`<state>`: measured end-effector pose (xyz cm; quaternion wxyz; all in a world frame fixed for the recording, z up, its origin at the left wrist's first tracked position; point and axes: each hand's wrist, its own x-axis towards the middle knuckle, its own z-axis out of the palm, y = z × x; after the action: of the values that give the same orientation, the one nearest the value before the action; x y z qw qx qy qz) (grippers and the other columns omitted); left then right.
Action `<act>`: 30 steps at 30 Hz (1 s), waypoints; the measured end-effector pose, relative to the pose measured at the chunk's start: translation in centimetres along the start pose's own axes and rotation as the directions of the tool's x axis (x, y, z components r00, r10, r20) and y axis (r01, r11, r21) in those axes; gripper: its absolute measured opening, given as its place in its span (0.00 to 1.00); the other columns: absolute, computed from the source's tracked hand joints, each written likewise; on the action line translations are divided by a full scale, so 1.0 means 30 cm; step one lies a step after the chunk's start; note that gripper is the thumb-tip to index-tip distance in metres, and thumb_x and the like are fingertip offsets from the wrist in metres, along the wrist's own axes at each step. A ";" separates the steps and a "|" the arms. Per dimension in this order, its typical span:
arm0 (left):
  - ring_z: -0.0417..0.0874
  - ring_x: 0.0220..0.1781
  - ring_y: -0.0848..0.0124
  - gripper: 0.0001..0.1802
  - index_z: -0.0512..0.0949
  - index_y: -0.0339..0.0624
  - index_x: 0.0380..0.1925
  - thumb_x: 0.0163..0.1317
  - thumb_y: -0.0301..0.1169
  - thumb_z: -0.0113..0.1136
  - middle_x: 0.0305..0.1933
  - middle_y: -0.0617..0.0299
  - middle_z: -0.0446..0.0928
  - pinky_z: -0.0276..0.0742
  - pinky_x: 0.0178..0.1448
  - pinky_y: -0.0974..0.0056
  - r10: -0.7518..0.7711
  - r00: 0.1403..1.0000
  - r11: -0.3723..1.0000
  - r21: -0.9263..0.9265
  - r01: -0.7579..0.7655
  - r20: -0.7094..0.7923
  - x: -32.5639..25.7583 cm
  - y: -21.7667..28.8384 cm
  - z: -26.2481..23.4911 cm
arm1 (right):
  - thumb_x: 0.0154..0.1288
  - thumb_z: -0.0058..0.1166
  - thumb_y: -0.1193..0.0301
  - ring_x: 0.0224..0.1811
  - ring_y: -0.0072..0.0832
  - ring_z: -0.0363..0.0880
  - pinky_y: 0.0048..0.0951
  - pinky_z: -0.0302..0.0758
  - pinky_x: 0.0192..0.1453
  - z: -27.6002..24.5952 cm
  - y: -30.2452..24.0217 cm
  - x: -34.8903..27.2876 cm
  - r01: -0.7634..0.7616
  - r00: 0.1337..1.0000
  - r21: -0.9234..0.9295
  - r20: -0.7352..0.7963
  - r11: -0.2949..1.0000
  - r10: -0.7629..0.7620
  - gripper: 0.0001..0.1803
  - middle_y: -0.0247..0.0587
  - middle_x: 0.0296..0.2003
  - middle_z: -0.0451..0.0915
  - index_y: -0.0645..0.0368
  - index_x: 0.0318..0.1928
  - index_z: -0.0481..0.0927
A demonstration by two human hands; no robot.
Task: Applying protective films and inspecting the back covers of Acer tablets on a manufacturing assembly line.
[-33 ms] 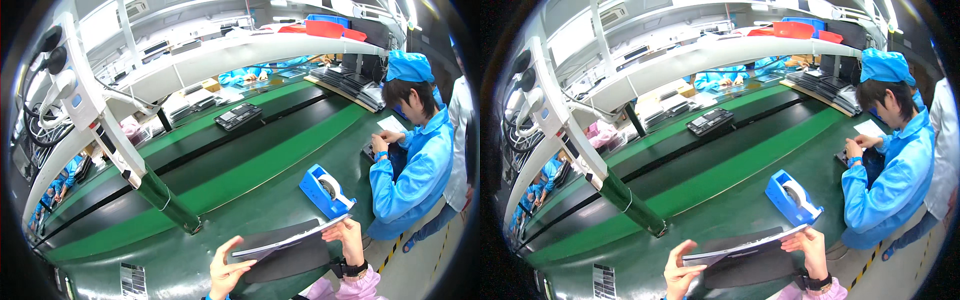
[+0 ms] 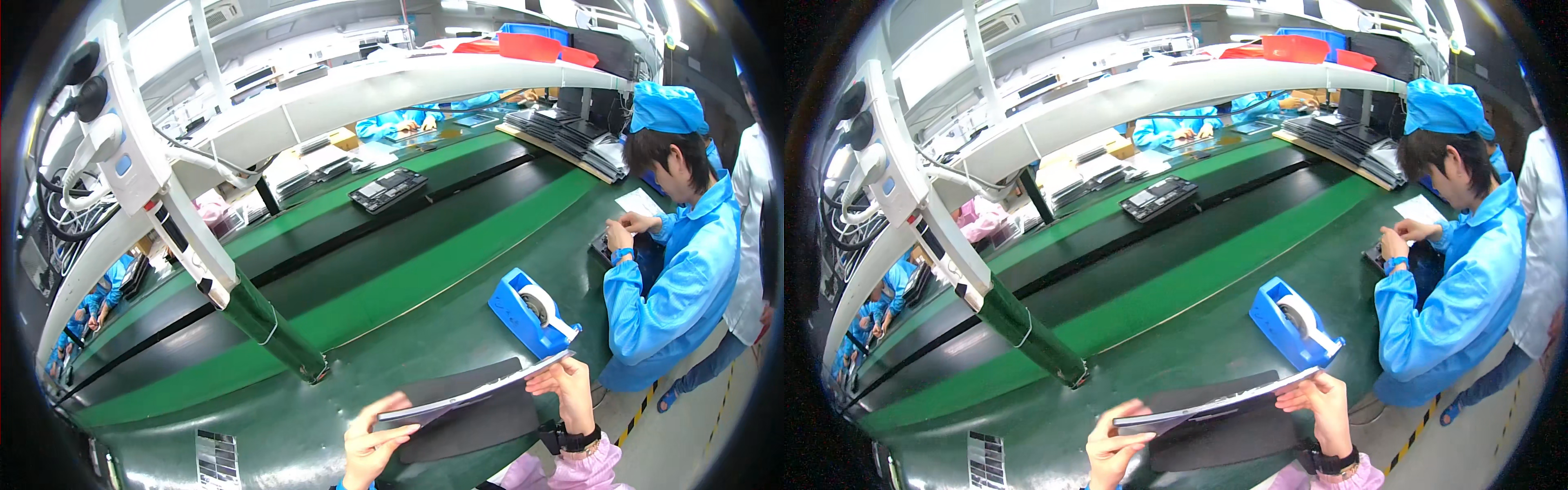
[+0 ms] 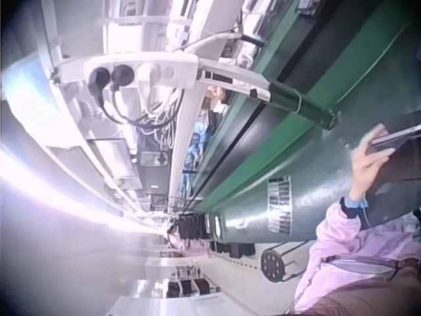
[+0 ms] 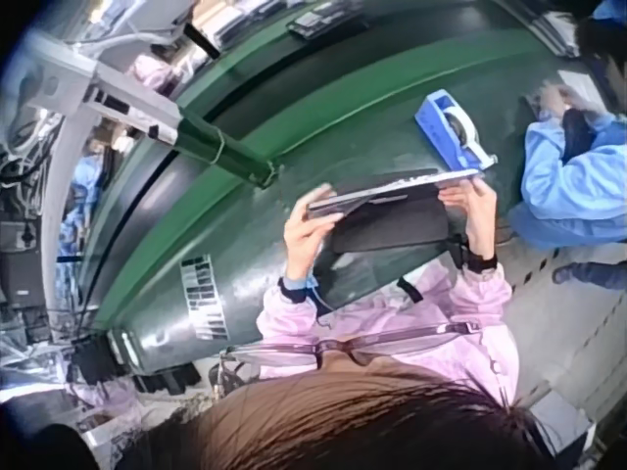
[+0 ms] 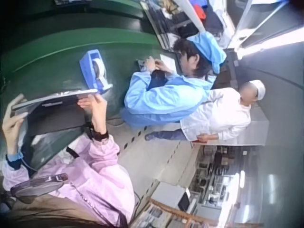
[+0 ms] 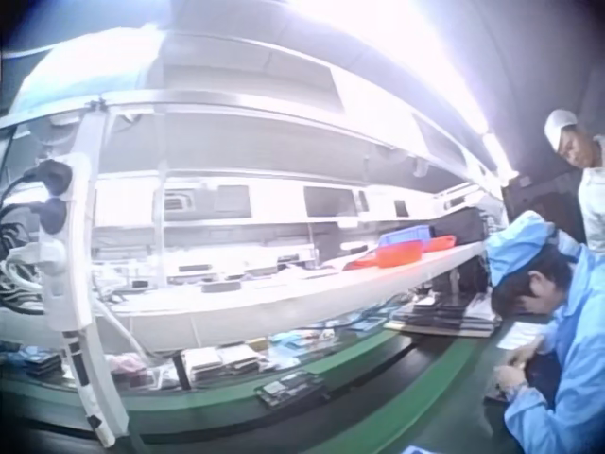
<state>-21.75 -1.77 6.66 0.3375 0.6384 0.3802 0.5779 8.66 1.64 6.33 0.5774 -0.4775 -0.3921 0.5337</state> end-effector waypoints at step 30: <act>0.75 0.50 0.59 0.14 0.65 0.40 0.37 0.52 0.17 0.56 0.55 0.47 0.65 0.71 0.55 0.60 -0.183 0.882 0.983 -0.063 0.173 -0.435 -0.062 0.014 0.050 | 0.52 0.55 0.78 0.34 0.22 0.72 0.18 0.69 0.43 -0.032 0.006 -0.033 0.052 0.996 -0.213 -0.062 0.976 -0.067 0.07 0.35 0.33 0.75 0.66 0.33 0.82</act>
<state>-20.30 -3.59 5.98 0.3020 0.4504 0.4969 0.6775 9.42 0.54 5.97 0.5523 -0.5425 -0.4405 0.4546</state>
